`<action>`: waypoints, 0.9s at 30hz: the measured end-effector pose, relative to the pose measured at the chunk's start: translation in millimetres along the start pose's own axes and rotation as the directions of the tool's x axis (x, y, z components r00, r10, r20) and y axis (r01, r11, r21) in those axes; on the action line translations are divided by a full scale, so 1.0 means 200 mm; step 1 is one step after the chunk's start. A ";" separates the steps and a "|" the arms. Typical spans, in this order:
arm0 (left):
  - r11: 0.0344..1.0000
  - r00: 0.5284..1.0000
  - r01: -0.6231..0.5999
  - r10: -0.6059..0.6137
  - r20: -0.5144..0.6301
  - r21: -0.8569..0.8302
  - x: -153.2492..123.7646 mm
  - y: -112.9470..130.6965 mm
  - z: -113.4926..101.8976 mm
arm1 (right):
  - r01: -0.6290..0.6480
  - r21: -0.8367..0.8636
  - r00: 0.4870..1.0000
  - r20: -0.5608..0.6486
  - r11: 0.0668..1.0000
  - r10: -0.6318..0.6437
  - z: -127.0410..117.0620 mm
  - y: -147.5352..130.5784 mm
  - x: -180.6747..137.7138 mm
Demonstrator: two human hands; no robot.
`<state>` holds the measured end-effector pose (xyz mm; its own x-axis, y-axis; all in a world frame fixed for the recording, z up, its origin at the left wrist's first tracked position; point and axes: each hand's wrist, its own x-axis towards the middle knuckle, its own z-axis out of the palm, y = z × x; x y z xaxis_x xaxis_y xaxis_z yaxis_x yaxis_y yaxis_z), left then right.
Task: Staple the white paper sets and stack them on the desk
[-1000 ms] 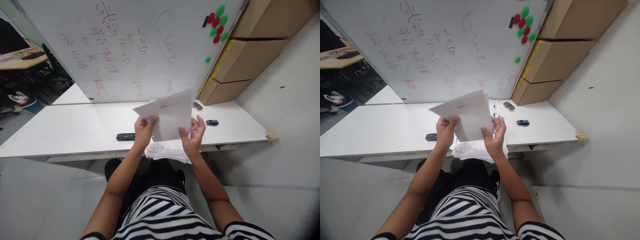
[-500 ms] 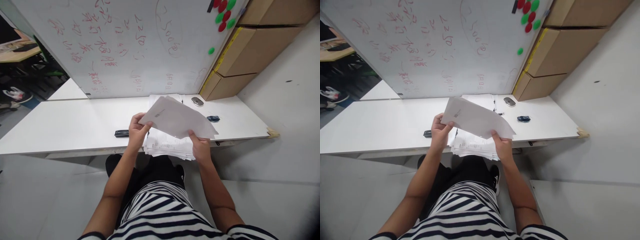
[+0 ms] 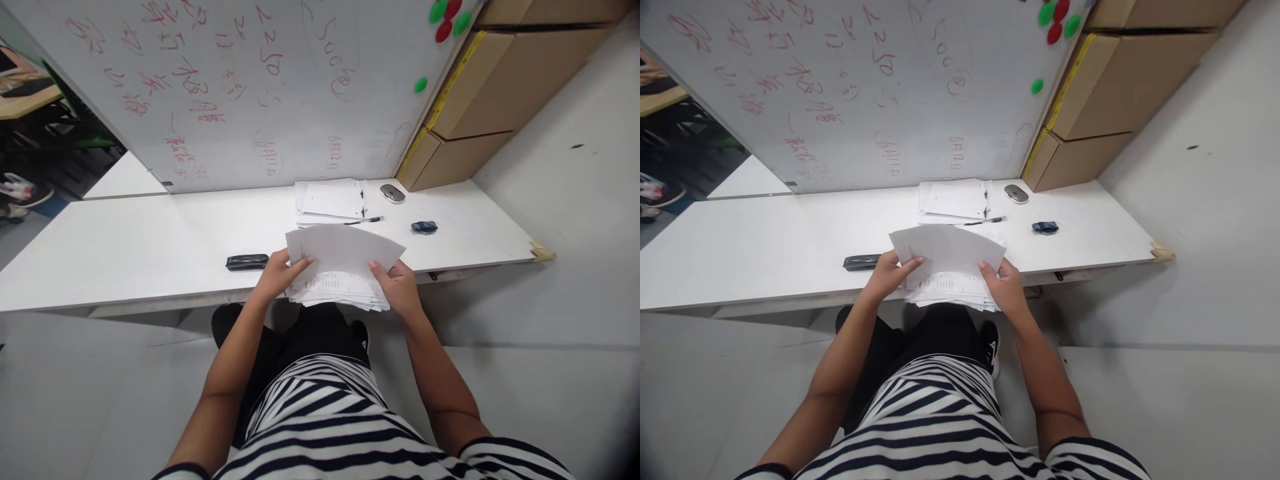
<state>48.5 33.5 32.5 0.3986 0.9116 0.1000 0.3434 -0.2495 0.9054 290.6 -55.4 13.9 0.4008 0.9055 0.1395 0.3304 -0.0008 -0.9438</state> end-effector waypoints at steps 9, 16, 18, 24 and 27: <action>0.977 0.983 -0.098 0.124 -0.132 0.188 -0.05 -0.03 -0.14 | -0.023 -0.143 0.962 -0.274 0.989 -0.017 -0.07 0.02 -0.03; 0.782 0.992 0.115 -0.052 -0.119 0.613 -0.05 -0.34 -0.45 | -0.185 0.321 0.969 -0.095 0.929 0.226 -0.03 0.06 -0.09; 0.792 0.990 0.135 -0.089 -0.106 0.595 -0.05 -0.39 -0.47 | -0.225 0.338 0.971 -0.003 0.914 0.240 0.02 0.05 -0.12; 0.910 0.987 0.144 -0.102 -0.126 0.389 -0.12 -0.36 -0.46 | -0.213 0.179 0.963 0.206 0.961 0.175 0.15 0.02 -0.21; 0.932 0.986 0.150 -0.113 -0.126 0.330 -0.15 -0.35 -0.46 | -0.220 0.190 0.949 0.270 0.957 0.165 0.20 0.01 -0.23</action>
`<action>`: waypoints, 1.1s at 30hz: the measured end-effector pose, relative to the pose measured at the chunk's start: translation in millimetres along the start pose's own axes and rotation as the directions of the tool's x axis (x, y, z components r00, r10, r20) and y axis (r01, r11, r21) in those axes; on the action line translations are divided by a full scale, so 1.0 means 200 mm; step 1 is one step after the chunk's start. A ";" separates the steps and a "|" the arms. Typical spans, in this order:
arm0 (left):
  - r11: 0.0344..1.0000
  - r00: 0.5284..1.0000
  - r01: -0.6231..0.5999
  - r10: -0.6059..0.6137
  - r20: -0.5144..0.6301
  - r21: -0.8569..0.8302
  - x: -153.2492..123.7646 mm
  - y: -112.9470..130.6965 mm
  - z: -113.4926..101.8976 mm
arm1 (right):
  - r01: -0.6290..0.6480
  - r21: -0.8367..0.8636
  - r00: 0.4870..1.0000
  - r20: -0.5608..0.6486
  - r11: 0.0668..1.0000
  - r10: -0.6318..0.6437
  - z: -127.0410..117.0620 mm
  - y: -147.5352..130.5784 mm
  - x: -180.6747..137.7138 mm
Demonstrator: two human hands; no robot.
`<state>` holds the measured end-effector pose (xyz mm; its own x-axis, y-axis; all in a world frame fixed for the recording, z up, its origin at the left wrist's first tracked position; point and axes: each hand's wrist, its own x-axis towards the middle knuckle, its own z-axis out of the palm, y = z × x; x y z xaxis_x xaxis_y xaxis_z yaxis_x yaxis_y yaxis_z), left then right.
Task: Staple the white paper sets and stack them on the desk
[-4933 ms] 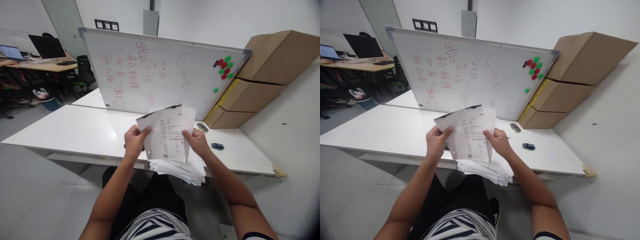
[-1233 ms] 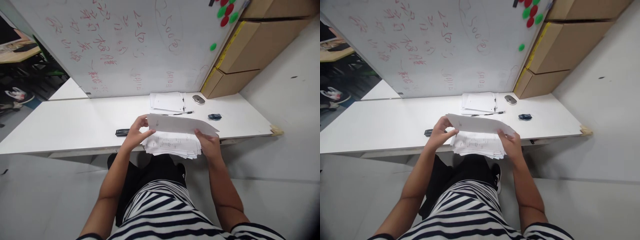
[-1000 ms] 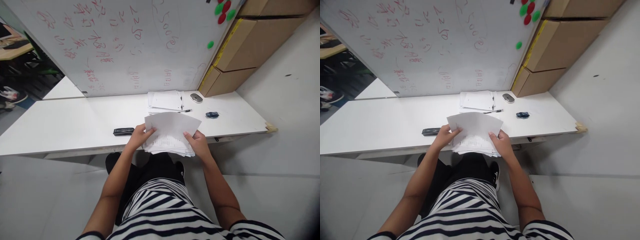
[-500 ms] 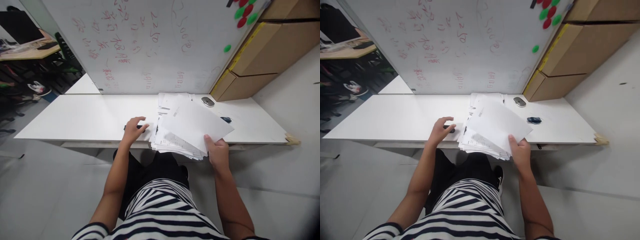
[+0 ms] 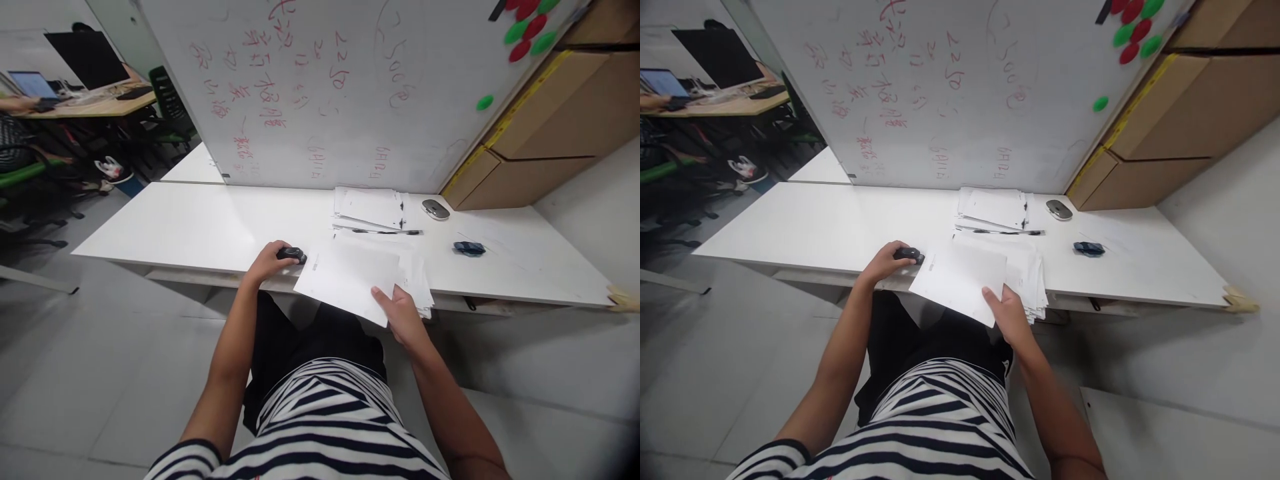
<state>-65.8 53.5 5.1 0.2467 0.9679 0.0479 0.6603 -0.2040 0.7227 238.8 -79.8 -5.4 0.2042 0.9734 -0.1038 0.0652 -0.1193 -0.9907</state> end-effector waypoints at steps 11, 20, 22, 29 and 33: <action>1.000 0.996 -0.014 0.013 0.085 0.015 -0.01 0.01 -0.01 | -0.015 -0.002 0.985 0.169 1.000 0.015 0.17 -0.02 0.01; 0.992 0.967 -0.014 -0.018 0.255 0.123 0.07 0.09 -0.11 | -0.025 -0.043 0.973 0.226 0.999 0.034 0.27 -0.01 -0.11; 0.988 0.993 0.040 -0.056 0.108 0.147 0.12 0.12 -0.07 | -0.061 -0.054 0.965 0.251 0.997 0.073 0.28 -0.02 -0.13; 0.906 0.980 -0.001 0.086 -0.181 0.423 0.18 0.16 0.25 | -0.099 -0.068 0.957 0.267 0.993 0.114 0.30 -0.01 -0.13; 0.916 0.979 -0.007 0.087 -0.182 0.400 0.18 0.14 0.26 | -0.078 -0.086 0.953 0.285 0.993 0.100 0.30 0.00 -0.11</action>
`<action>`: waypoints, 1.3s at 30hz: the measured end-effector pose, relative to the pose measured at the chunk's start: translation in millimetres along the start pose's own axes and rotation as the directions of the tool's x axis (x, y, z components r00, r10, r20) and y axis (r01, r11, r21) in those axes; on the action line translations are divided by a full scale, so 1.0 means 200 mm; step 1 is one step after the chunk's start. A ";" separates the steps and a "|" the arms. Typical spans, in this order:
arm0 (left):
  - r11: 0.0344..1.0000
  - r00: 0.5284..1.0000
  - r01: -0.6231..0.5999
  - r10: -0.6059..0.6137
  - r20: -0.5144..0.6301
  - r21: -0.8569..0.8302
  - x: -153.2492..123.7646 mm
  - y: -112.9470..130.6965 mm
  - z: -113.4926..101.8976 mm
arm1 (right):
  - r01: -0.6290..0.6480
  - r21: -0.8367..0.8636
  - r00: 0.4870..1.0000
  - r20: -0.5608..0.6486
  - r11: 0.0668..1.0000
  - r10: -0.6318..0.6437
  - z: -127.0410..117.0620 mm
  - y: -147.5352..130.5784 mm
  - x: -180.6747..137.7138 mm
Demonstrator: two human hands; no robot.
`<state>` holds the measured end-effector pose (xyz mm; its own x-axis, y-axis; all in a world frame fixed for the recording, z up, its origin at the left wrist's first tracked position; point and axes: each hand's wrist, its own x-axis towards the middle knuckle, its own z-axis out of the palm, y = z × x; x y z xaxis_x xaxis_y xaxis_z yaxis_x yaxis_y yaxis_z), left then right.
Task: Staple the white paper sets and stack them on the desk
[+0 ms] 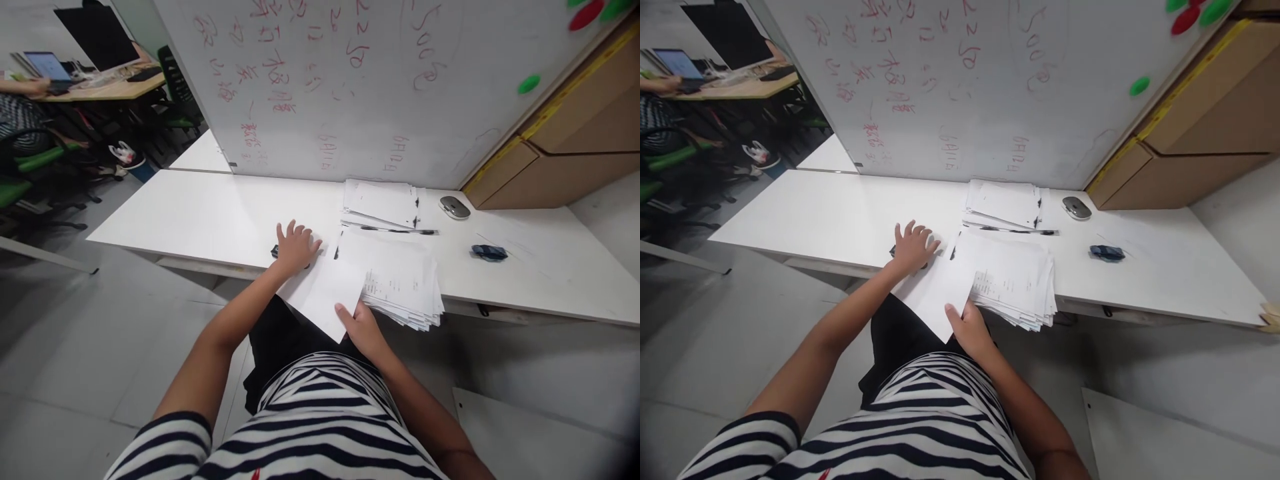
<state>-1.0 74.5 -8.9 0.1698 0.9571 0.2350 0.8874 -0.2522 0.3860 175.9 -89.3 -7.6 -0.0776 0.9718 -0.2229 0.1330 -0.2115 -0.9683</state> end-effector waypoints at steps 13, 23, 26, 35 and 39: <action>0.925 0.975 0.200 -0.221 -0.029 -0.324 -0.05 -0.29 -0.10 | -0.132 0.337 0.989 0.110 0.932 0.100 -0.16 -0.08 -0.04; 0.819 0.876 0.330 -0.451 -0.172 -0.469 -0.04 -0.33 -0.07 | -0.151 0.234 0.947 -0.245 0.961 0.208 -0.55 -0.02 -0.11; 0.816 0.889 0.309 -0.430 -0.156 -0.488 -0.04 -0.34 -0.06 | -0.136 0.297 0.936 -0.273 0.945 0.221 -0.57 0.01 -0.09; 0.809 0.890 0.316 -0.434 -0.141 -0.496 -0.04 -0.34 -0.07 | -0.129 0.291 0.927 -0.305 0.948 0.220 -0.56 0.05 -0.08; 0.810 0.888 0.315 -0.436 -0.147 -0.494 -0.04 -0.34 -0.07 | -0.137 0.289 0.919 -0.321 0.948 0.230 -0.55 0.01 -0.08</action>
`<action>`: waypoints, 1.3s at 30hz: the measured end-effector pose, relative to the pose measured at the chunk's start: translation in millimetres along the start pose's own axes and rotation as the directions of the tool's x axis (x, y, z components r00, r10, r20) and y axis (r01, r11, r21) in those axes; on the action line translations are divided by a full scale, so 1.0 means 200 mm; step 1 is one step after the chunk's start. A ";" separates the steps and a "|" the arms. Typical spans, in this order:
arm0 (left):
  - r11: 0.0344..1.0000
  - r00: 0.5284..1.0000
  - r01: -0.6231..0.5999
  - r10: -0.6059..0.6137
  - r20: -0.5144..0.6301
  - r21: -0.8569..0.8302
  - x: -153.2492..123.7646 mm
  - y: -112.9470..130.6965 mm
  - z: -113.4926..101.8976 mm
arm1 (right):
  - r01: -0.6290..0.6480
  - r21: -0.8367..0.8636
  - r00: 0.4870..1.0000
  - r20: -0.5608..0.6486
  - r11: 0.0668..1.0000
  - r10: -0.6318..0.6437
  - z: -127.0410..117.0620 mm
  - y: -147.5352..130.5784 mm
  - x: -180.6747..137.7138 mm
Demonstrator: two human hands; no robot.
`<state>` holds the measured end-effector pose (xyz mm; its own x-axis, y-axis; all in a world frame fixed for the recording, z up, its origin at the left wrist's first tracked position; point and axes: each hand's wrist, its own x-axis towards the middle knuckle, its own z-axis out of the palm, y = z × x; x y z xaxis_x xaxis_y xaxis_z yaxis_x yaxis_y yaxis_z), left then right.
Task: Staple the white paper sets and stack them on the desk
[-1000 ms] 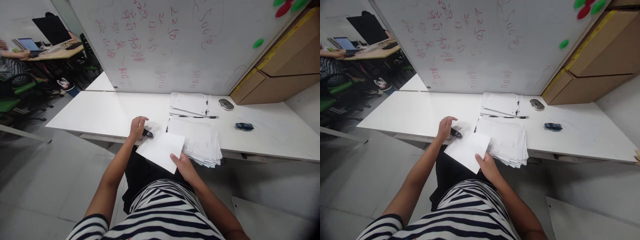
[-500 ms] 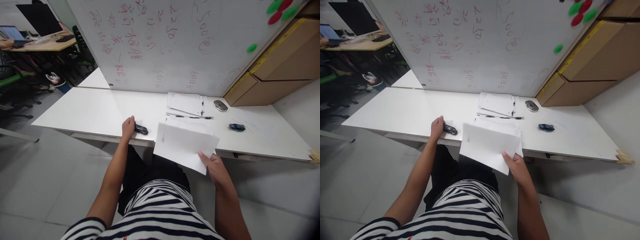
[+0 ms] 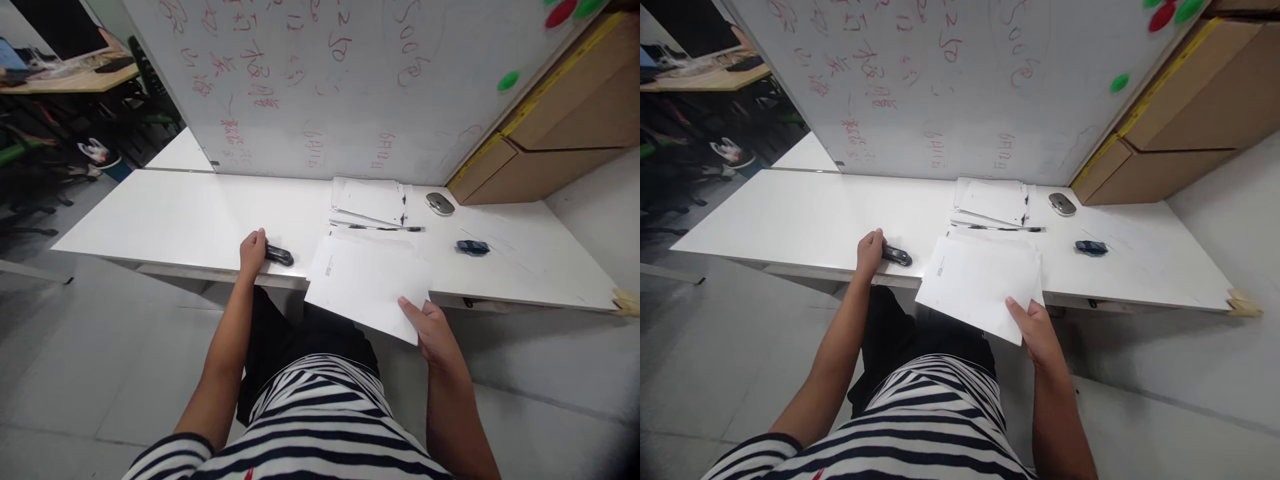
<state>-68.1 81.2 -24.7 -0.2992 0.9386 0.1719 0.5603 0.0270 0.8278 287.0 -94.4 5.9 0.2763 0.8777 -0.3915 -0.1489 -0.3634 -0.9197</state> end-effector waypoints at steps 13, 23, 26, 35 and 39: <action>1.000 1.000 -0.011 0.011 -0.025 0.008 0.01 -0.01 0.01 | 0.192 -0.893 0.816 -0.086 0.408 -0.571 -0.01 -0.09 0.22; 1.000 1.000 0.011 -0.011 -0.010 0.021 0.01 0.00 0.00 | 0.382 -0.913 0.744 0.214 0.142 -0.633 0.03 -0.18 0.50; 1.000 1.000 0.009 -0.009 -0.013 0.027 0.01 0.00 0.00 | 0.446 -0.895 0.746 0.367 0.008 -0.556 0.10 -0.32 0.82; 0.999 0.999 0.032 -0.032 -0.008 0.032 0.00 0.02 -0.01 | 0.529 -0.807 0.758 0.588 -0.263 -0.282 0.10 -0.38 1.30; 0.999 0.999 0.018 -0.019 0.027 0.051 0.02 0.00 -0.01 | 0.558 -0.741 0.700 0.662 -0.373 -0.268 0.07 -0.39 1.36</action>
<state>-70.7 84.1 -23.1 -0.2888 0.9469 0.1414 0.5938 0.0613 0.8023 359.9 176.6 -28.4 -0.3951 0.9186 -0.0071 0.9135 0.3938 0.1022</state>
